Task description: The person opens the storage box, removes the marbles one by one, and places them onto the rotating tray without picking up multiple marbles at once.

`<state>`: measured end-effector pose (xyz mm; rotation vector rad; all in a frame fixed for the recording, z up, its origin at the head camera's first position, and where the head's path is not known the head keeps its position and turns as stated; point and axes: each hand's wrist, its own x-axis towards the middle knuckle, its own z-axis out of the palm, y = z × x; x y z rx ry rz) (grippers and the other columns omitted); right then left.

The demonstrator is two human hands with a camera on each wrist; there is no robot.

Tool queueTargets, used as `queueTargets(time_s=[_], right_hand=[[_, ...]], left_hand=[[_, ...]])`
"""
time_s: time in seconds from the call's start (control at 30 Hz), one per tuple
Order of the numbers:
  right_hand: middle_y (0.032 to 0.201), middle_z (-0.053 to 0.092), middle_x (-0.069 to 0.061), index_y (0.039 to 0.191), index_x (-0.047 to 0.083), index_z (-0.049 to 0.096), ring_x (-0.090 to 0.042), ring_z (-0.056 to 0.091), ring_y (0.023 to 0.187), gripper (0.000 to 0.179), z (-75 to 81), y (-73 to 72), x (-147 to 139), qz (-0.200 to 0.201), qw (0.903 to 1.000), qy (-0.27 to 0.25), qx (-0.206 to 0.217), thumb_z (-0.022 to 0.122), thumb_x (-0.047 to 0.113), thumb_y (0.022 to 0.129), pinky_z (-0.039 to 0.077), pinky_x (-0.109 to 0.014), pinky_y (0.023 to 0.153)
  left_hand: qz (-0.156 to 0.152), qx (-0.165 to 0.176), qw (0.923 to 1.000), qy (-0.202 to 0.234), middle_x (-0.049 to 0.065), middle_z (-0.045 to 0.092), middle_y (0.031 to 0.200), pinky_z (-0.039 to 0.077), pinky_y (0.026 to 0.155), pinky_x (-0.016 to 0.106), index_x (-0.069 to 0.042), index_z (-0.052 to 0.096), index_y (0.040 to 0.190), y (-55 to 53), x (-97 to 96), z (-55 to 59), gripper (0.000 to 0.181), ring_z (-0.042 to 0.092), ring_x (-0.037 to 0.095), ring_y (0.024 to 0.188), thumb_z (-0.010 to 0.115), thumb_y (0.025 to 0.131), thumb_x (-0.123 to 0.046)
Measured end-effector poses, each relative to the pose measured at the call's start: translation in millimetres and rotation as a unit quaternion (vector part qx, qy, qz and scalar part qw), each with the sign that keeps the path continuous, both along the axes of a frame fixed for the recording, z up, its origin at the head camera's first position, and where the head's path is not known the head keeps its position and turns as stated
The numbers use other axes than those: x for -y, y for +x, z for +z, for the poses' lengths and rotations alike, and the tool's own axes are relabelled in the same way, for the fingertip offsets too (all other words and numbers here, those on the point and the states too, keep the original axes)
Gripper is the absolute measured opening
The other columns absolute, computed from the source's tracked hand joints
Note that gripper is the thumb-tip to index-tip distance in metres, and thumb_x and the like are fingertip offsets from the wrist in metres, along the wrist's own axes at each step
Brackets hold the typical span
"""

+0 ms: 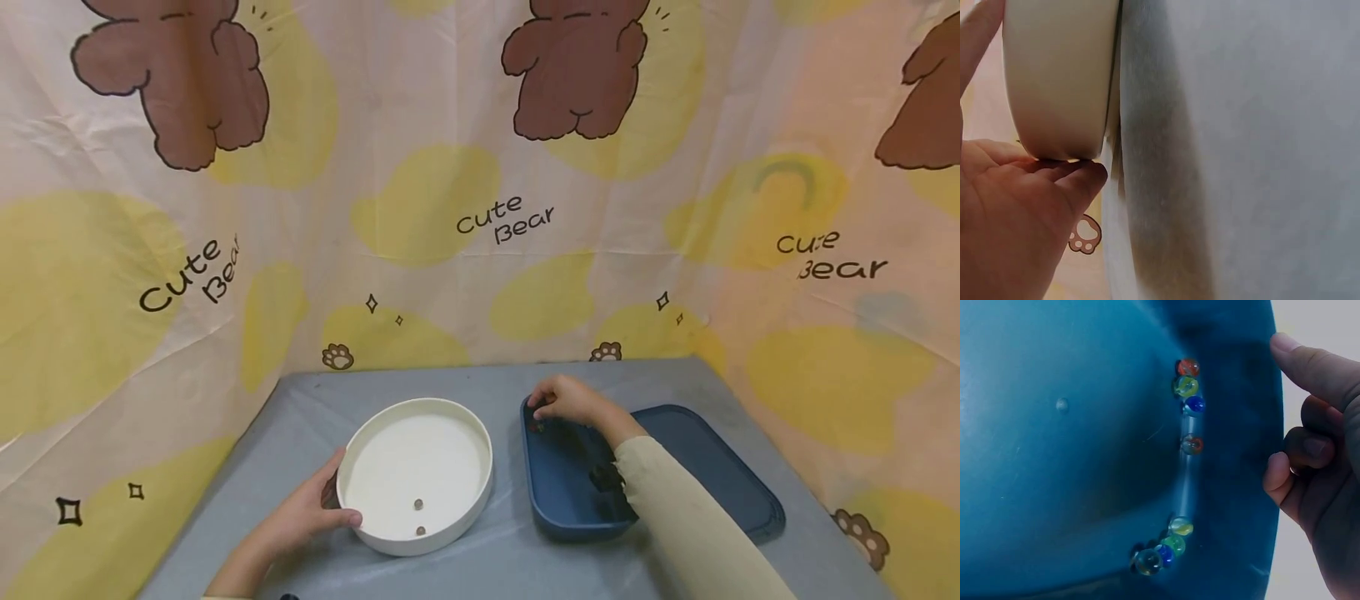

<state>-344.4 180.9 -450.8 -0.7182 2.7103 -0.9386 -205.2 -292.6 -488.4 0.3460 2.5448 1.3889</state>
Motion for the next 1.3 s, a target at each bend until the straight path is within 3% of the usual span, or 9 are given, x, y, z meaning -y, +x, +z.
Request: queueTargets(time_s=[0.17, 0.47, 0.7, 0.93, 1.3], right_hand=[[0.105, 0.075, 0.002, 0.106, 0.014, 0.079, -0.013, 0.064, 0.093, 0.015, -4.6, 1.7, -1.0, 0.006, 0.9999, 0.011, 0.003, 0.079, 0.017, 0.091, 0.056, -0.037, 0.083], [0.098, 0.076, 0.002, 0.108, 0.010, 0.078, -0.010, 0.068, 0.088, 0.016, -8.3, 1.6, -2.6, -0.005, 0.9994, 0.003, 0.033, 0.076, 0.012, 0.093, 0.057, -0.034, 0.079], [0.087, 0.071, 0.001, 0.106, 0.010, 0.078, -0.012, 0.056, 0.071, 0.016, -17.3, -1.2, -1.1, 0.002, 0.9996, 0.019, 0.021, 0.078, 0.011, 0.090, 0.050, -0.028, 0.067], [0.088, 0.070, 0.005, 0.103, 0.014, 0.079, -0.010, 0.060, 0.072, 0.015, -28.4, 0.5, 6.3, -0.002, 0.9984, 0.049, 0.029, 0.081, 0.012, 0.088, 0.052, -0.027, 0.066], [0.095, 0.073, 0.006, 0.098, 0.019, 0.079, -0.009, 0.062, 0.081, 0.012, -30.8, 0.4, 14.4, -0.022, 0.9952, 0.094, 0.010, 0.082, 0.013, 0.087, 0.055, -0.032, 0.075]], left_hand=[[-0.020, 0.014, 0.9995, 0.022, 0.032, 0.002, 0.167, 0.027, 0.098, 0.001, 0.009, 0.002, 0.160, -5.1, 5.4, -2.9, 0.124, 0.012, 0.047, 0.153, 0.090, 0.079, -0.020], [-0.065, 0.017, 0.9970, 0.038, 0.034, -0.002, 0.167, 0.027, 0.100, 0.001, 0.009, 0.002, 0.160, -15.3, 16.7, 2.3, 0.119, 0.007, 0.050, 0.153, 0.087, 0.081, -0.016], [-0.095, 0.013, 0.9940, 0.053, 0.034, -0.004, 0.166, 0.030, 0.102, 0.002, 0.010, 0.001, 0.160, -22.7, 22.0, 0.7, 0.119, 0.007, 0.052, 0.152, 0.087, 0.081, -0.012], [-0.117, 0.012, 0.9917, 0.052, 0.035, 0.000, 0.165, 0.031, 0.103, 0.003, 0.011, 0.001, 0.159, -26.1, 27.0, -4.5, 0.118, 0.010, 0.054, 0.150, 0.087, 0.081, -0.011], [-0.129, 0.004, 0.9901, 0.057, 0.034, 0.002, 0.165, 0.031, 0.103, 0.004, 0.011, 0.003, 0.159, -32.7, 29.4, -3.8, 0.118, 0.012, 0.055, 0.150, 0.087, 0.080, -0.010]])
